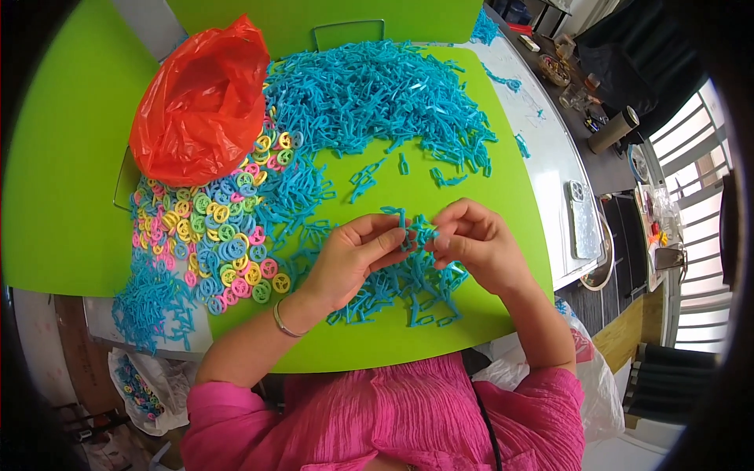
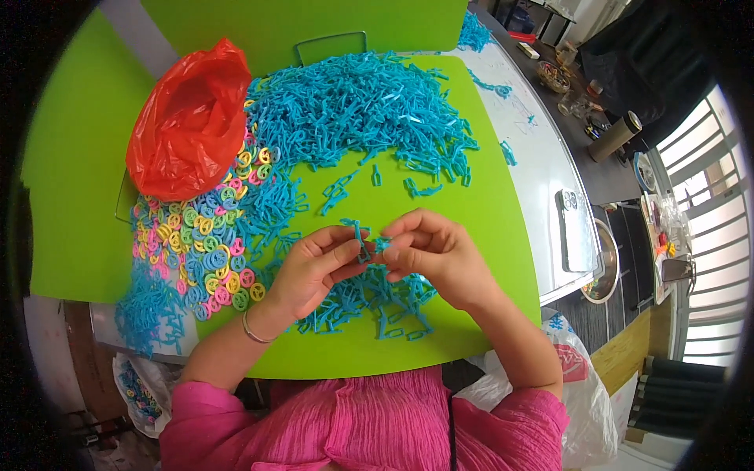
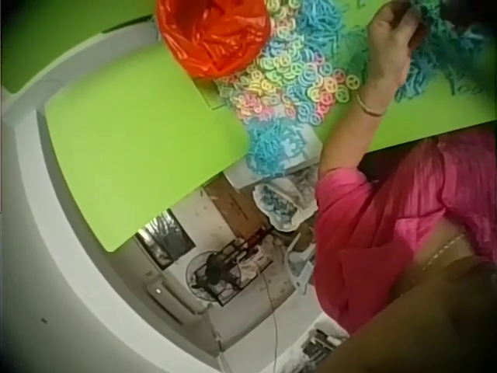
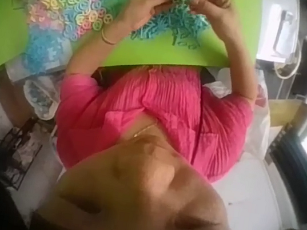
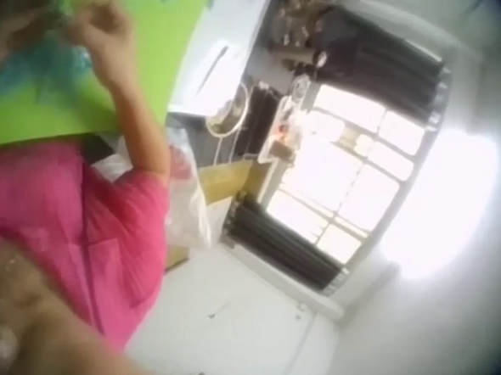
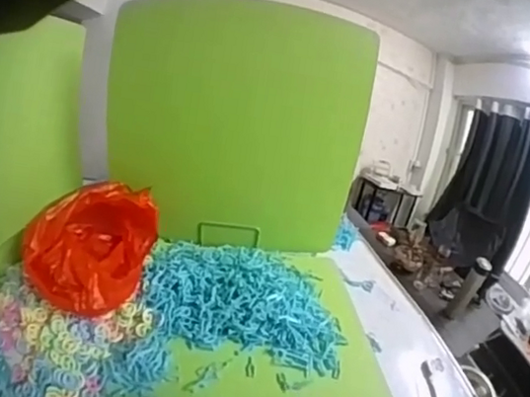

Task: Connecting small blue plastic links together to form a toy chain.

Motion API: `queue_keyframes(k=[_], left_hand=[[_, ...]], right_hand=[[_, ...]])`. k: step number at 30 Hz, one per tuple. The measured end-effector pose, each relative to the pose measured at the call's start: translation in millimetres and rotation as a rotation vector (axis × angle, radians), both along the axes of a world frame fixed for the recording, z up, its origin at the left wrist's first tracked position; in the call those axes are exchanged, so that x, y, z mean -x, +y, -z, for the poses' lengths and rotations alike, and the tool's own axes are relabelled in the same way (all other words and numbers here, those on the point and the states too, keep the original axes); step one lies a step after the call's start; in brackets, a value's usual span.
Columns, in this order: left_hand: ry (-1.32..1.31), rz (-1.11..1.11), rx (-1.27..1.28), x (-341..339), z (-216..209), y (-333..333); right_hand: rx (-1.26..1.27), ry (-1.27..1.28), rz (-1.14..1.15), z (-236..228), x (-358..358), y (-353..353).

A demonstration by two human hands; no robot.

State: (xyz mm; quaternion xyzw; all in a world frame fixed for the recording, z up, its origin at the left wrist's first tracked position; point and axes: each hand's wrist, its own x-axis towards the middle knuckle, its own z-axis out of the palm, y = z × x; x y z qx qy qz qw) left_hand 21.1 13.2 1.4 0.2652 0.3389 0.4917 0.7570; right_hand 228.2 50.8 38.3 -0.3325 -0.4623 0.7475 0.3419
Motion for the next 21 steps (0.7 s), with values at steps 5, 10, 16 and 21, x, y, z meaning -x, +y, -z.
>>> queue_keyframes(k=[5, 10, 16, 21], left_hand=[[0.180, 0.010, -0.085, -3.8, -3.7, -4.6], [0.243, 0.017, -0.118, -5.9, -3.6, -18.9], [0.291, -0.005, -0.154, -4.3, -5.9, -25.9], [0.199, -0.036, -0.116, -3.2, -5.5, -26.5]], right_hand=[[0.132, 0.091, 0.091, 9.8, 1.0, -19.8], [0.224, 0.242, 0.059, 17.1, 6.2, -36.0], [0.123, 0.073, 0.094, 19.4, 16.7, -43.3], [0.061, 0.052, 0.088, 23.3, 16.5, -46.9]])
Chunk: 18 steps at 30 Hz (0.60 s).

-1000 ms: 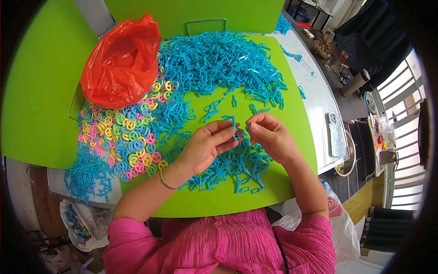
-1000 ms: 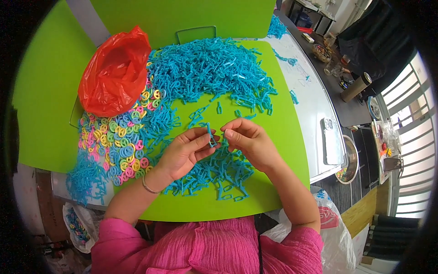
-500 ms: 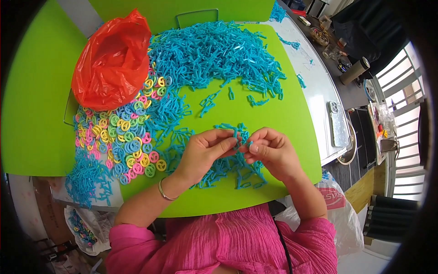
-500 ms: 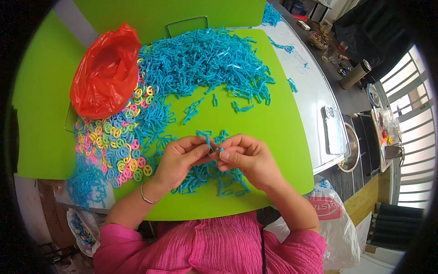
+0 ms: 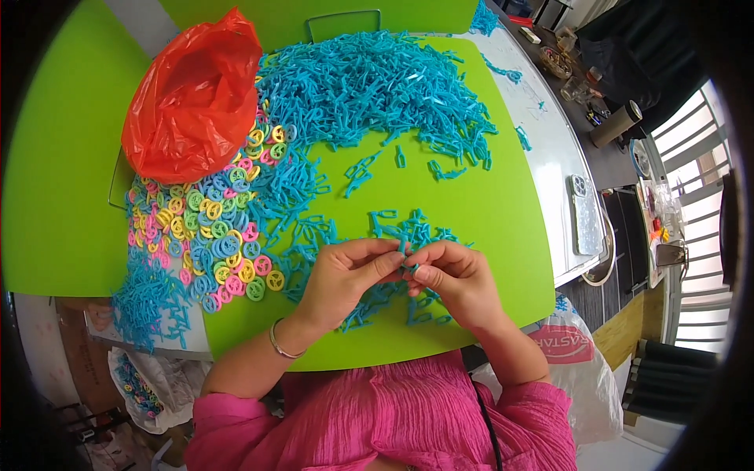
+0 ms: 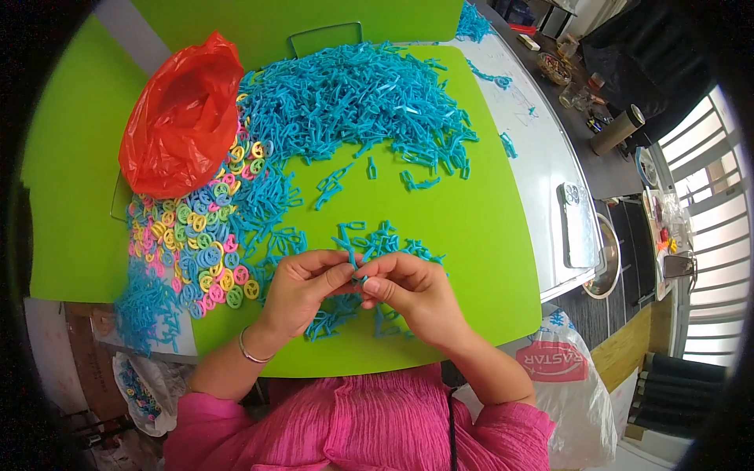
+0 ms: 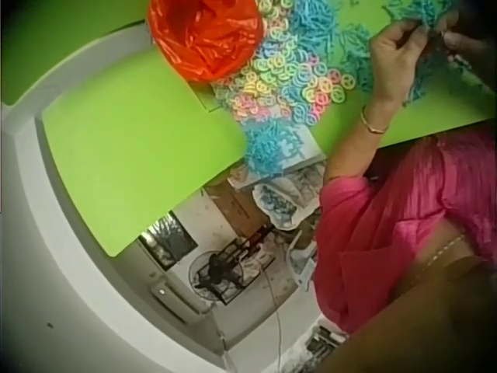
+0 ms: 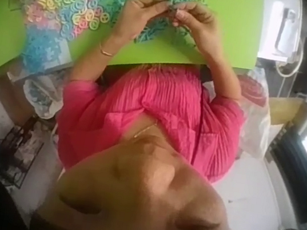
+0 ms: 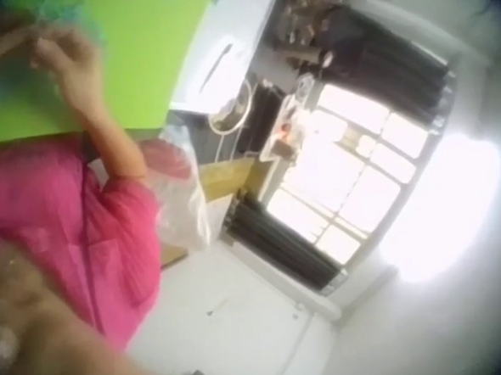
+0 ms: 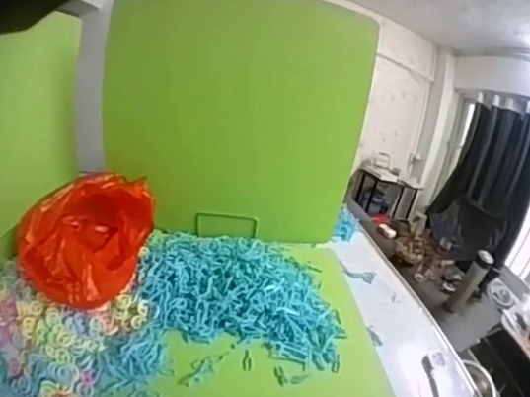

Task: Connecting small blue plastic links together to form a toy chain.

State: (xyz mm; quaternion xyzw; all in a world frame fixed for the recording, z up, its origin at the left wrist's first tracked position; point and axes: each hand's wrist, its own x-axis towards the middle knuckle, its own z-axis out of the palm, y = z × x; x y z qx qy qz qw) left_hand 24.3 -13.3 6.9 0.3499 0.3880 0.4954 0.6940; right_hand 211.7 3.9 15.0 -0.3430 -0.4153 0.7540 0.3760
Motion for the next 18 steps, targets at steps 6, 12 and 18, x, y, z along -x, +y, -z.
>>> queue_keyframes(k=[6, 12, 18], left_hand=[[-0.075, -0.013, 0.041, 1.0, 0.1, -1.2], [-0.010, -0.010, 0.030, 1.5, 0.7, -2.9], [-0.069, -0.026, 0.065, 1.5, 1.9, -3.6]], right_hand=[[-0.004, 0.001, 0.016, -0.1, 0.5, -0.2], [-0.006, 0.007, 0.010, 1.4, -2.5, 1.5], [0.028, 0.040, 0.001, 1.0, -2.7, 1.8]])
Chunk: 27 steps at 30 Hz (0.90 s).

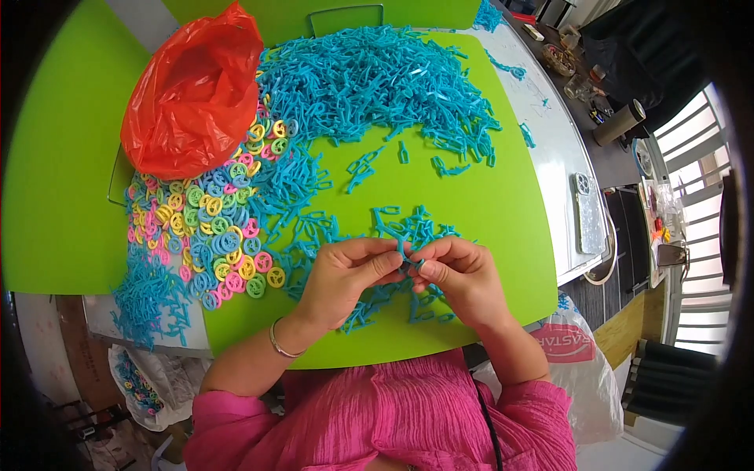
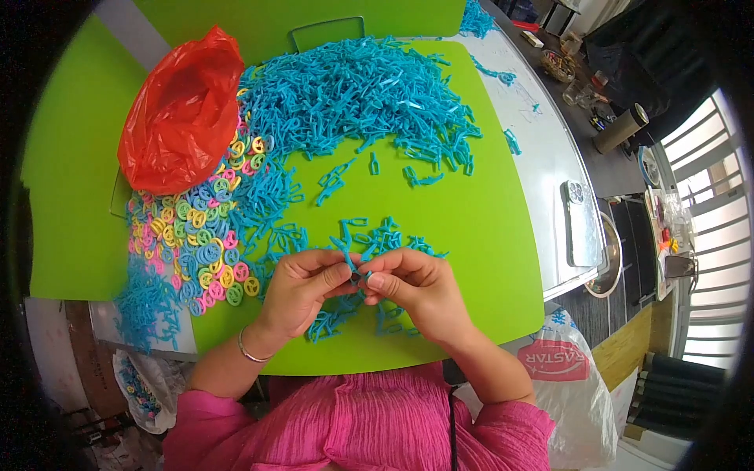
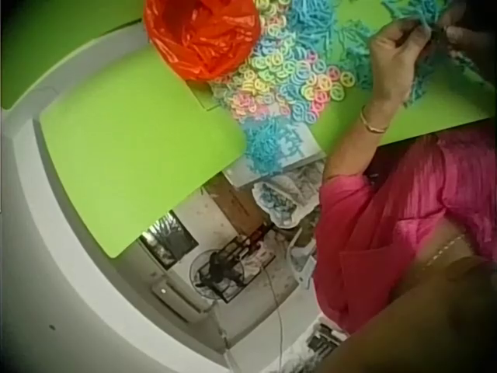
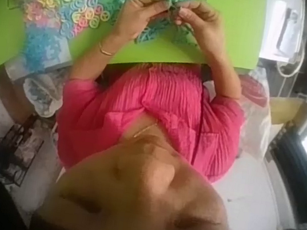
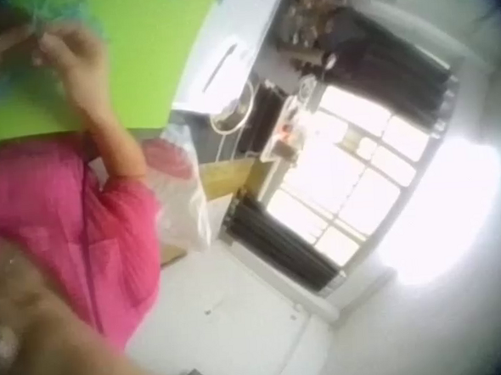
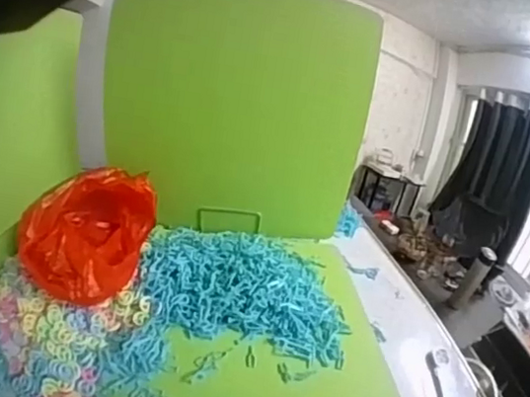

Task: Connecting small blue plastic links together to form a toy chain.

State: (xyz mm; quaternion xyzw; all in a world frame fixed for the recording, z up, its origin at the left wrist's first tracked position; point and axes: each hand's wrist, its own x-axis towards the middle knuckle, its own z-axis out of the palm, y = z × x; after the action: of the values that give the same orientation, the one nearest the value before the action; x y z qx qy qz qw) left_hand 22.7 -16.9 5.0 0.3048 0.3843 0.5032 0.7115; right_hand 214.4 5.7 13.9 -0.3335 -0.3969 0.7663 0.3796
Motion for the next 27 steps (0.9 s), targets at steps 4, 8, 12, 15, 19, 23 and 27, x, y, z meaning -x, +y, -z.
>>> queue_keyframes(k=[4, 8, 12, 15, 19, 23, 27], left_hand=[[0.101, 0.015, -0.037, 0.3, 1.4, -1.3], [0.122, -0.011, -0.022, -1.8, -0.7, -2.8], [0.051, 0.004, -0.021, -1.7, 1.1, -1.1], [0.090, -0.024, -0.050, -3.3, -1.4, -2.5], [0.550, -0.140, -0.365, -4.1, 1.6, -6.6], [0.785, -0.182, -0.613, -3.4, -6.9, -5.5], [0.811, -0.171, -0.584, -0.9, -8.2, -3.5]], right_hand=[[-0.014, -0.010, 0.028, 0.4, 1.3, -0.6], [-0.013, 0.007, 0.007, 0.5, -0.8, 0.2], [-0.007, 0.006, -0.007, -0.4, -0.3, -0.6], [-0.048, -0.064, 0.022, -4.0, 1.0, -3.0], [-0.208, -0.243, 0.095, -2.5, 4.4, -8.2], [-0.127, -0.150, 0.037, 1.4, 0.5, -3.4], [-0.212, -0.183, 0.048, 1.3, 3.9, -8.9]])
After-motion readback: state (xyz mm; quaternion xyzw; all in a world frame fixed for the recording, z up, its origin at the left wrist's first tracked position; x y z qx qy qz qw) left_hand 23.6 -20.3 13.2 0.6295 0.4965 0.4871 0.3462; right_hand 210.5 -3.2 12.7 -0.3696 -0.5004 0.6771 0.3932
